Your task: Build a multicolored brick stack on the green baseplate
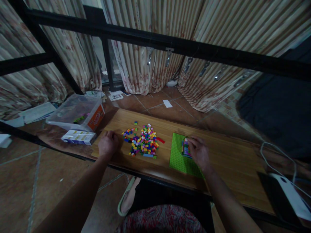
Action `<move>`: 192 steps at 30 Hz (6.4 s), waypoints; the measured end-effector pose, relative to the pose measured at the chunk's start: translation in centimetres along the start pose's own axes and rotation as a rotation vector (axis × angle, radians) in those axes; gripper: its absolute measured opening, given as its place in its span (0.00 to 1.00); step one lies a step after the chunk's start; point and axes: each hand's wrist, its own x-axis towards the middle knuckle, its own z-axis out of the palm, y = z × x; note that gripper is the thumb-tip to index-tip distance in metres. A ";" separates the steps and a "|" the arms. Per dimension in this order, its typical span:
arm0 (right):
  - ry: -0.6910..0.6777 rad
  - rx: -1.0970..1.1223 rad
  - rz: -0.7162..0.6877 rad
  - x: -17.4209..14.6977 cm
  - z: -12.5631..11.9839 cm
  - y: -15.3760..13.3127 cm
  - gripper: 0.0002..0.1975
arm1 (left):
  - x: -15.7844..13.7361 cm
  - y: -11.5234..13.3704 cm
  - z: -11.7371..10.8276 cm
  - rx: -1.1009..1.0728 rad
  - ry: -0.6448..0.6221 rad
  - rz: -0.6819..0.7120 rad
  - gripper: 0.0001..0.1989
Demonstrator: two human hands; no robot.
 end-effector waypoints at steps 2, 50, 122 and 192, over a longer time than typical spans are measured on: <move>-0.013 -0.051 -0.061 -0.3 -0.1 -0.1 0.17 | 0.0 0.0 0.0 0.000 0.001 0.001 0.14; -0.097 -0.067 0.017 0.4 -0.2 -0.4 0.23 | -0.3 0.2 -0.2 -0.027 -0.001 0.014 0.14; -0.342 -0.041 -0.312 -4.1 10.4 -20.0 0.06 | -0.5 0.4 -0.2 -0.056 -0.014 0.001 0.13; -0.276 0.200 0.261 -2.0 6.9 -11.9 0.16 | -0.3 0.4 -0.4 -0.019 -0.005 -0.009 0.13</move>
